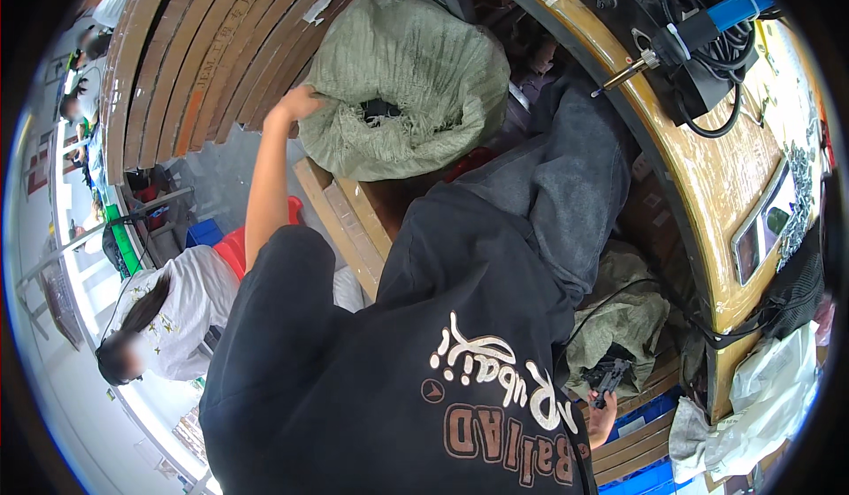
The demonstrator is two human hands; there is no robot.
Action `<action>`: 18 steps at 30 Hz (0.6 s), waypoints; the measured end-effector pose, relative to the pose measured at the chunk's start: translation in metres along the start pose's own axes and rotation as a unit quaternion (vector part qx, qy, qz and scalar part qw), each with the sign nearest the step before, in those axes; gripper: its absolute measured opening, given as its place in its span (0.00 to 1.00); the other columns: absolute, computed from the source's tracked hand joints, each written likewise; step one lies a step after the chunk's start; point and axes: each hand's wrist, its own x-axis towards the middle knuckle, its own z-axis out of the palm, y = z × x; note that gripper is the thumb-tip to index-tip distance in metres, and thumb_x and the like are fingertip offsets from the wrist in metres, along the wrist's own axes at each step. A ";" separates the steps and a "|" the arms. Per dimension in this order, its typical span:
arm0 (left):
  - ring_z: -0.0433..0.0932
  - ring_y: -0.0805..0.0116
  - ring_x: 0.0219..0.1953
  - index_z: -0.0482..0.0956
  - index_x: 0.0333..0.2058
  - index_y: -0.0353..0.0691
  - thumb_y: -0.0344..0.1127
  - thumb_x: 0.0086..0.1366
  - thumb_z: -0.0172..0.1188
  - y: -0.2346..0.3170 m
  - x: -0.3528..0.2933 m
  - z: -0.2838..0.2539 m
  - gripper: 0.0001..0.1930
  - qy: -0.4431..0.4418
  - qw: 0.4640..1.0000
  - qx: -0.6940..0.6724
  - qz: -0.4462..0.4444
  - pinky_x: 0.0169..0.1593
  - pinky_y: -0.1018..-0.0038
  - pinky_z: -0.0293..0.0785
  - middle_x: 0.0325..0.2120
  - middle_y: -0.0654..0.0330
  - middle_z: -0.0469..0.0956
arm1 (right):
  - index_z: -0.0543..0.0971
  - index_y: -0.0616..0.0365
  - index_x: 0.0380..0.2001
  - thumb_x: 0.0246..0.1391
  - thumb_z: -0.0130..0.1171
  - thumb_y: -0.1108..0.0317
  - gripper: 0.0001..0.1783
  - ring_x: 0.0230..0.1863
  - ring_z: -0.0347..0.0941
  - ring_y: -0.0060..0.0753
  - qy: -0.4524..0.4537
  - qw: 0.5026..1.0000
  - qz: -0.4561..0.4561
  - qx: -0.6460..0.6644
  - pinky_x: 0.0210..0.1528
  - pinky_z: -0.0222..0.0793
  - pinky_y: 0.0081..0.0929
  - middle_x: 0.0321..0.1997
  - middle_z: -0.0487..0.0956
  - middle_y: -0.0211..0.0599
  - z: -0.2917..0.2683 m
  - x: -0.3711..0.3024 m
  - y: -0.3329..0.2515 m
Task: Assembling small metal pins or springs into plastic housing components in a factory setting.
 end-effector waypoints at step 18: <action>0.70 0.42 0.42 0.53 0.55 0.43 0.41 0.53 0.51 0.090 0.021 0.119 0.31 0.163 0.965 -0.108 -0.175 0.45 0.57 0.67 0.44 0.39 0.67 | 0.65 0.57 0.38 0.51 0.50 0.64 0.13 0.34 0.68 0.33 0.105 0.989 -0.058 0.081 0.43 0.63 0.30 0.29 0.71 0.36 -0.028 -0.006 0.016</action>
